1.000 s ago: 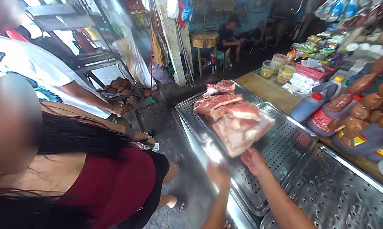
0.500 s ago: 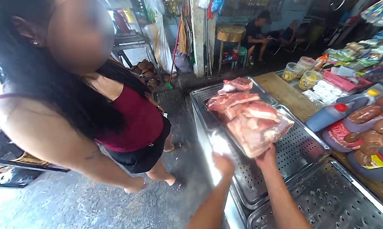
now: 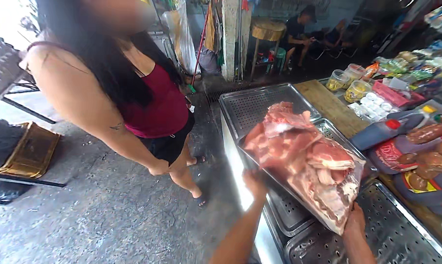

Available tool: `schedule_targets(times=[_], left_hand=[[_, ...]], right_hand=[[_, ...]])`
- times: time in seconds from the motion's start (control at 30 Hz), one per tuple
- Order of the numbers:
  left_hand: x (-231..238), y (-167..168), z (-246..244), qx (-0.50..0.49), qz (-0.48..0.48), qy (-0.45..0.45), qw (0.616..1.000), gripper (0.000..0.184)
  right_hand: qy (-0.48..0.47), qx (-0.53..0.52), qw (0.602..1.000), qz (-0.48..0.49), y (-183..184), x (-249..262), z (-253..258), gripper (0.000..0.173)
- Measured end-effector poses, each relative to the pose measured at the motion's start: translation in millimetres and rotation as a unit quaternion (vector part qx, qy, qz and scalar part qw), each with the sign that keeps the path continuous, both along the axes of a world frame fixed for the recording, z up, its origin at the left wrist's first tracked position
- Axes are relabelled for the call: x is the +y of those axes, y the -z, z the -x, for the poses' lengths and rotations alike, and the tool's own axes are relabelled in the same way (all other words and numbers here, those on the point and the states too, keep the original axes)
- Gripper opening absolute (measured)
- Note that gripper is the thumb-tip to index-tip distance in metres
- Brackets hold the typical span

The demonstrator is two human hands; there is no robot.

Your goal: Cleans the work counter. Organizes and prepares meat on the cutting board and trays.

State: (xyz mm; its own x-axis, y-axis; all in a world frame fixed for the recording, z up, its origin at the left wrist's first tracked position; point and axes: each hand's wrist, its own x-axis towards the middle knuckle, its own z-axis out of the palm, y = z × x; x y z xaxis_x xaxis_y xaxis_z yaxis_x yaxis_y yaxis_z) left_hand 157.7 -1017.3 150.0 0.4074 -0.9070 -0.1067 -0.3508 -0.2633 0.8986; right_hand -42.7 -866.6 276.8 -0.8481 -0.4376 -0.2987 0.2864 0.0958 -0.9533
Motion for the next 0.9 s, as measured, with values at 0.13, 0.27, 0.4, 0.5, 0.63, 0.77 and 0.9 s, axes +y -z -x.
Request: schedule_targets(times=[0.13,0.27,0.4,0.5,0.63,0.77,0.9], left_hand=[[-1.0,9.1,-12.5,0.015,0.041,0.036,0.998,0.037],[-5.0,20.3,-57.3,0.202,0.010,0.072,0.977,0.038],[-21.4,9.6,-123.4,0.184,-0.028,0.064,0.980,0.037],[-44.6,-48.0,-126.5,0.095,0.081,0.109,0.986,0.033],[-60.9,-154.1,-76.3,0.002,0.211,0.409,0.888,0.063],[-69.8,-211.5,-5.2,-0.211,0.215,0.599,0.742,0.094],[-75.7,-195.8,30.6,-0.219,0.180,0.584,0.761,0.105]], right_hand=[[0.016,0.006,1.000,-0.022,-0.6,43.8,4.9,0.051],[0.040,-0.001,0.999,-0.034,11.1,90.5,10.7,0.051],[0.079,0.026,0.993,-0.080,17.4,129.5,16.1,0.046],[0.081,0.022,0.990,-0.115,22.4,144.3,25.6,0.050],[0.134,0.000,0.983,-0.124,27.5,150.3,25.9,0.055],[0.203,-0.006,0.971,-0.129,29.8,177.7,15.8,0.037],[0.266,-0.014,0.957,-0.119,21.2,226.3,-18.5,0.030]])
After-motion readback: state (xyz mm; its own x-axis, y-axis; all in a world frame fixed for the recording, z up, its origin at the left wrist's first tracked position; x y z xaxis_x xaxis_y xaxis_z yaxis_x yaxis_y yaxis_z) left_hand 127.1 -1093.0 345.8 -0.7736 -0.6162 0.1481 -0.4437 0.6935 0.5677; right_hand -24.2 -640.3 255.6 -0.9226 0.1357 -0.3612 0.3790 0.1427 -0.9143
